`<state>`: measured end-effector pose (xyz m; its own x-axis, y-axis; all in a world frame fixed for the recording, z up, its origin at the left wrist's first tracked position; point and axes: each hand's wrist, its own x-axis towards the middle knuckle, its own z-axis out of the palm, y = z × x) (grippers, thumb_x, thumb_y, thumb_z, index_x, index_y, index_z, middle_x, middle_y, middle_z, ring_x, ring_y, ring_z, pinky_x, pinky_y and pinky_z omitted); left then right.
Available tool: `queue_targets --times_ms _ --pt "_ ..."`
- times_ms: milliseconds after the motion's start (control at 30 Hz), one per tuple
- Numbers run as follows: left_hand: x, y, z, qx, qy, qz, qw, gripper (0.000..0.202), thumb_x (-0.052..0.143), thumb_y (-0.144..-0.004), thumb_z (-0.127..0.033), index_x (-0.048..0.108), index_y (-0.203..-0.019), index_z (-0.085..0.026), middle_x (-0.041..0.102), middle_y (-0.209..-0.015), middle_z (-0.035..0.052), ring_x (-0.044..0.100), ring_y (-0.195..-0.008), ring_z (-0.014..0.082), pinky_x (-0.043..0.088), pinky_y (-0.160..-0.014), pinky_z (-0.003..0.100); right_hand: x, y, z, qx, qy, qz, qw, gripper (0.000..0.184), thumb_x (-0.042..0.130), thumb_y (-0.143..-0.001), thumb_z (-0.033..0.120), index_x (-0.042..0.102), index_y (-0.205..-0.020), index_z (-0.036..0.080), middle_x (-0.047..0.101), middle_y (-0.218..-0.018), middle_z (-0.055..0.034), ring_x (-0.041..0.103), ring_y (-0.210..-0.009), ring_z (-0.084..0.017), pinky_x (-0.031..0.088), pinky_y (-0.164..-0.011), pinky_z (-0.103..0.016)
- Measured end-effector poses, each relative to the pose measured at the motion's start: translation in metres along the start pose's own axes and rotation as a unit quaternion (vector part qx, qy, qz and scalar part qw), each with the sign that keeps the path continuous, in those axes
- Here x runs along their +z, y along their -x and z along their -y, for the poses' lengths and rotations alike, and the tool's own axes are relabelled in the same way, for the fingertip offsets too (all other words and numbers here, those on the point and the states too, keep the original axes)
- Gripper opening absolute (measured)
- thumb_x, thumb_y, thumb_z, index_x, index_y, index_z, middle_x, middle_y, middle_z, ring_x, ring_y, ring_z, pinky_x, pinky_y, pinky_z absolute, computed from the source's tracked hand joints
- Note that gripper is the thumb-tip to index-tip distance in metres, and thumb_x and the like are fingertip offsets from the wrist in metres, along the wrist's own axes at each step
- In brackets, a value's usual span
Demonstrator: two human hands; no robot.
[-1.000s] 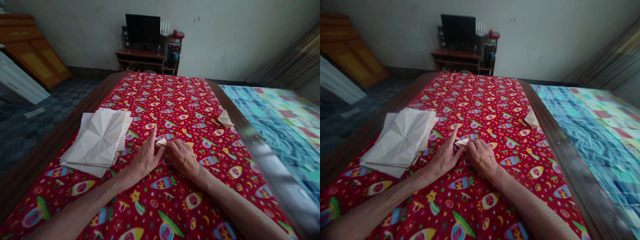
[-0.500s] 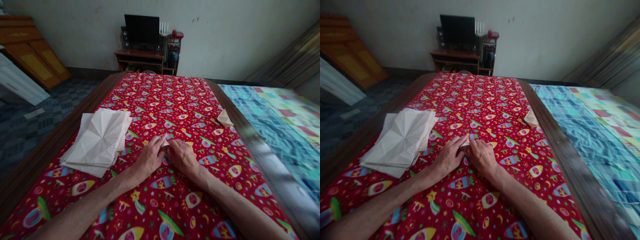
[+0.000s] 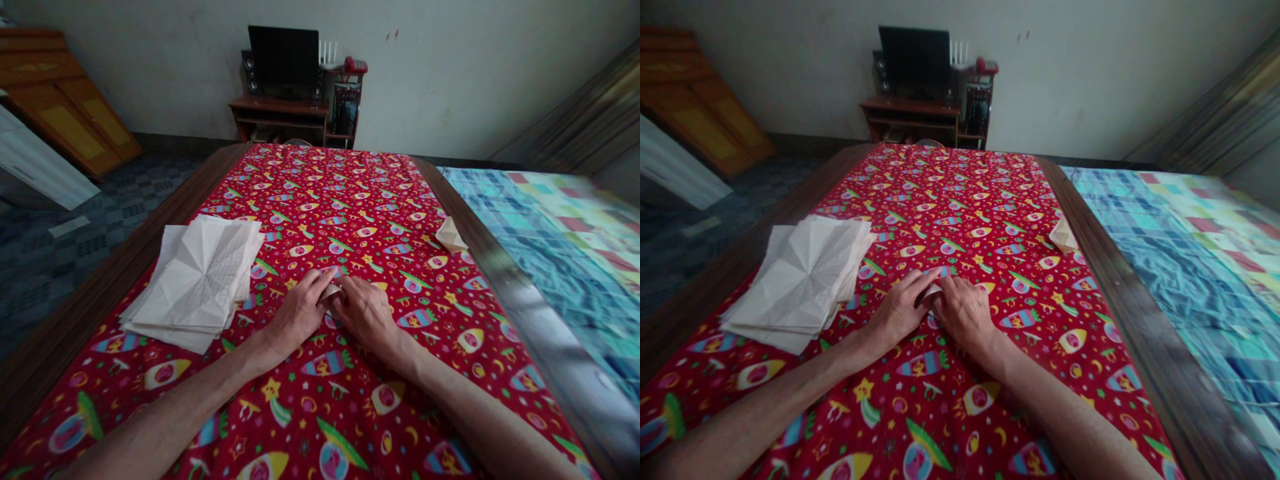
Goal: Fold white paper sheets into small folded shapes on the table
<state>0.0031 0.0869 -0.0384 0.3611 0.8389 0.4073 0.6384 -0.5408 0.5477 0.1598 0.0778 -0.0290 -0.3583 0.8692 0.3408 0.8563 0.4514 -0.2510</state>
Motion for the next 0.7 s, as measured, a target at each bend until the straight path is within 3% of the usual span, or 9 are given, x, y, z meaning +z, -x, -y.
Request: queue_targets --times_ms 133,233,333,467,600,700 --pt "0.001 0.001 0.004 0.002 0.005 0.003 1.000 0.062 0.052 -0.078 0.001 0.044 -0.135 -0.023 0.058 -0.110 0.0053 0.061 -0.097 0.0176 0.054 -0.083 0.029 -0.003 0.000 0.001 0.013 0.028 0.028 0.999 0.012 0.052 -0.085 0.022 0.057 -0.076 0.017 0.059 -0.066 -0.0010 0.046 -0.054 -0.011 0.021 -0.051 -0.026" --pt "0.001 0.003 0.007 0.009 0.000 0.004 1.000 0.060 0.052 -0.077 0.002 0.045 -0.132 -0.019 0.058 -0.105 0.0053 0.061 -0.091 0.0171 0.054 -0.082 0.030 -0.004 0.003 -0.001 0.000 0.054 0.029 0.998 0.012 0.054 -0.085 0.020 0.059 -0.075 0.017 0.059 -0.068 -0.0018 0.048 -0.057 -0.013 0.023 -0.052 -0.027" --pt "-0.001 0.006 0.007 0.024 -0.002 -0.001 1.000 0.040 0.054 -0.080 -0.002 0.052 -0.118 -0.015 0.056 -0.099 0.0049 0.059 -0.089 0.0175 0.054 -0.082 0.031 -0.008 0.008 -0.006 -0.043 0.068 0.017 0.997 0.008 0.055 -0.085 0.017 0.062 -0.085 0.016 0.062 -0.079 -0.0044 0.052 -0.070 -0.016 0.029 -0.056 -0.027" --pt "-0.007 0.011 0.004 0.072 -0.030 0.027 0.997 0.013 0.052 -0.086 -0.007 0.056 -0.095 -0.015 0.056 -0.091 0.0040 0.058 -0.087 0.0182 0.053 -0.078 0.031 -0.012 0.016 -0.011 -0.105 0.067 0.004 0.992 0.015 0.052 -0.088 0.015 0.063 -0.098 0.015 0.062 -0.086 -0.0053 0.051 -0.078 -0.018 0.034 -0.061 -0.028" --pt "-0.012 0.015 0.004 0.158 -0.077 0.024 0.984 0.021 0.050 -0.091 -0.011 0.057 -0.110 -0.012 0.063 -0.105 0.0074 0.057 -0.099 0.0201 0.051 -0.088 0.035 -0.015 0.019 -0.013 -0.130 0.078 0.025 0.988 0.021 0.057 -0.086 0.017 0.061 -0.106 0.013 0.061 -0.088 -0.0054 0.050 -0.080 -0.020 0.037 -0.062 -0.029" --pt "-0.015 0.018 0.005 0.188 -0.109 0.046 0.975 0.032 0.049 -0.092 -0.012 0.052 -0.124 -0.009 0.062 -0.118 0.0104 0.055 -0.111 0.0217 0.049 -0.096 0.036 -0.018 0.020 -0.013 -0.137 0.098 0.049 0.984 0.018 0.054 -0.088 0.017 0.062 -0.104 0.014 0.060 -0.087 -0.0051 0.049 -0.079 -0.020 0.038 -0.063 -0.029"
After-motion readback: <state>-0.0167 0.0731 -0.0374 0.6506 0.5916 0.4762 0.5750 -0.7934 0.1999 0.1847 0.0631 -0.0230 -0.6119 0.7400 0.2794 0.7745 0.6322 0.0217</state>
